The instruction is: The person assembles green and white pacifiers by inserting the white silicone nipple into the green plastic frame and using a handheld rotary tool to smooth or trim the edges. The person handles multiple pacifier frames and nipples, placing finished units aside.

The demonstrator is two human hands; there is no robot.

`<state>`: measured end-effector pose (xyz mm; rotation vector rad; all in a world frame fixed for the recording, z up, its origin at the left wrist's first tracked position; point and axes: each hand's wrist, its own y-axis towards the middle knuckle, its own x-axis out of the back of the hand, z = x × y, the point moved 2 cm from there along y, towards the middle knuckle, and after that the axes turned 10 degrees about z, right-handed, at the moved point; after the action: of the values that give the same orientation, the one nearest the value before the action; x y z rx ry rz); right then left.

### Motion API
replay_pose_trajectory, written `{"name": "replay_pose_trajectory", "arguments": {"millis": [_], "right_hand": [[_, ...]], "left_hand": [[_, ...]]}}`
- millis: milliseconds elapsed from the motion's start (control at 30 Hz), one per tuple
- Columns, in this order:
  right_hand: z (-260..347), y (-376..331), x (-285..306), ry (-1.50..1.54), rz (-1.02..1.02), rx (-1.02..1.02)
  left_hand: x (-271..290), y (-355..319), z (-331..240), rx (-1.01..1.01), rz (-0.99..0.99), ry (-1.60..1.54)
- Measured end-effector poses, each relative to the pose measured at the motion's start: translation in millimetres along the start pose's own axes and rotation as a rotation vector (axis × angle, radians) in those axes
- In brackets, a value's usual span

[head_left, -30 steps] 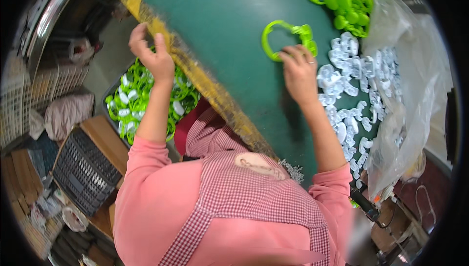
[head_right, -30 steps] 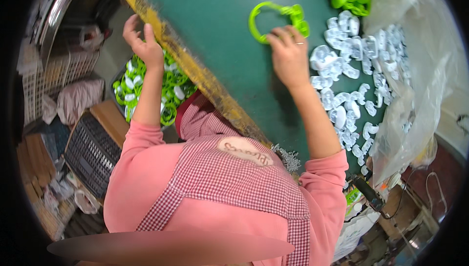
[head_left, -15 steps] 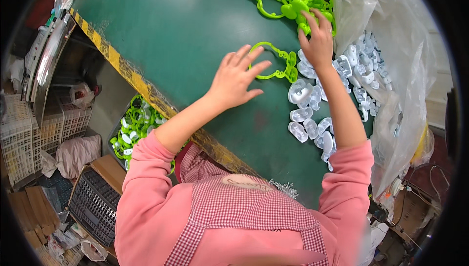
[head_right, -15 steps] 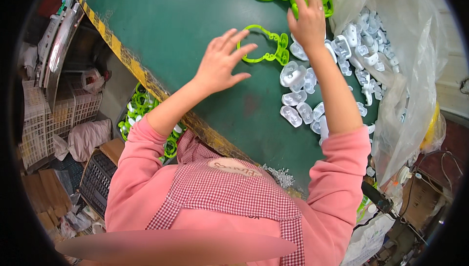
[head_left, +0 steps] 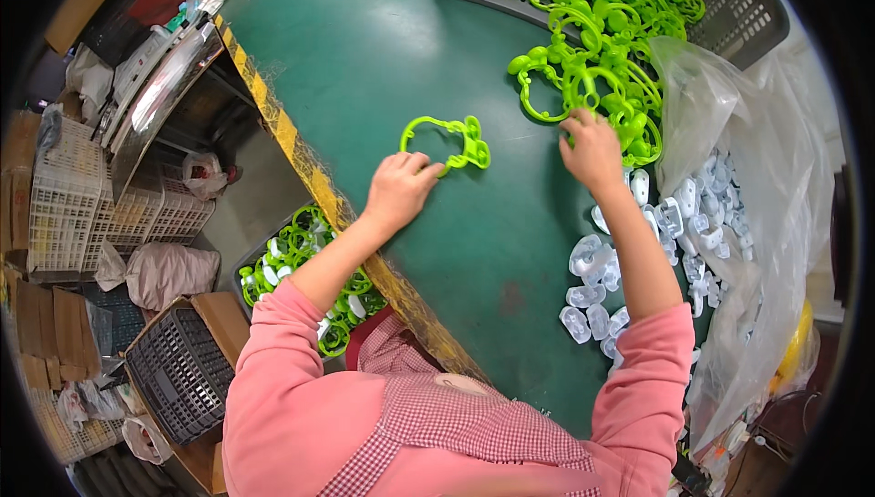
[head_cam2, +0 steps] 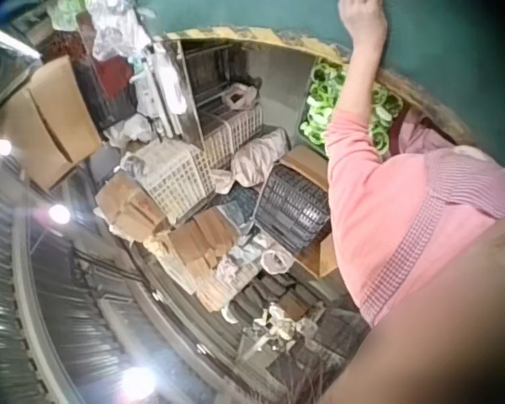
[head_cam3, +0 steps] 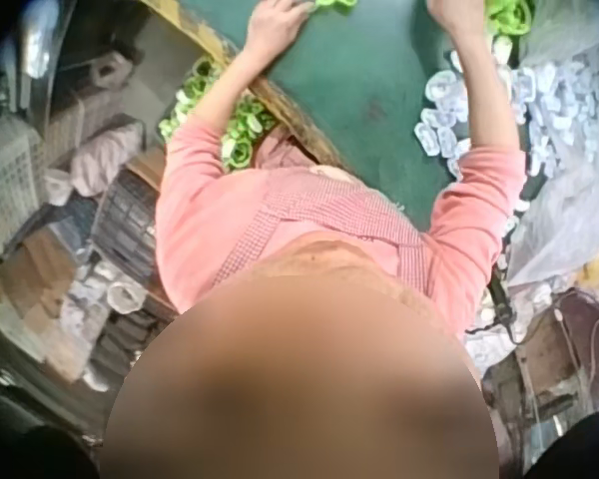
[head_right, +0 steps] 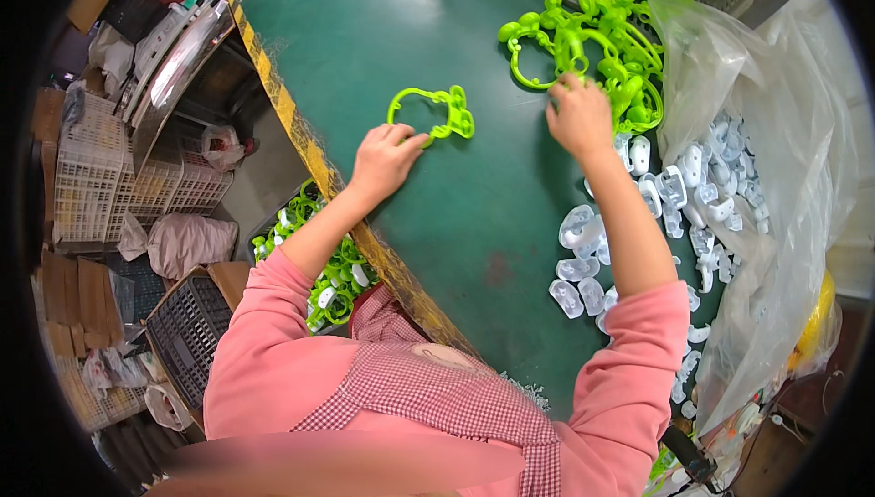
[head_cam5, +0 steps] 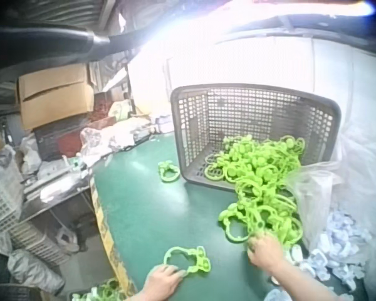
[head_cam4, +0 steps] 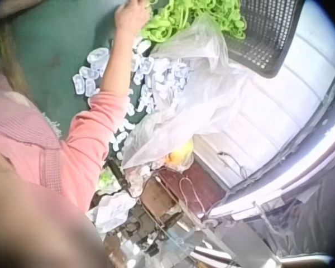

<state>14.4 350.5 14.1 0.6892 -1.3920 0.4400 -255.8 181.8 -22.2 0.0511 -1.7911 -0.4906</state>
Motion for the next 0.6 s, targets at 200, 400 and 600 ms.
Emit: {"name": "replay_pose_trajectory", "arguments": {"millis": [200, 400, 600], "right_hand": [[59.4, -26.6, 41.4, 0.086, -0.12, 0.274], [-3.5, 27.8, 65.3, 0.164, -0.361, 0.265], [-192.3, 147.5, 58.9, 0.011, -0.572, -0.245]], "left_hand": [[2.8, -4.9, 40.9, 0.15, 0.007, 0.06], [-1.5, -0.7, 46.8, 0.26, 0.027, 0.019], [-1.3, 5.2, 41.3, 0.26, 0.066, -0.041]]}}
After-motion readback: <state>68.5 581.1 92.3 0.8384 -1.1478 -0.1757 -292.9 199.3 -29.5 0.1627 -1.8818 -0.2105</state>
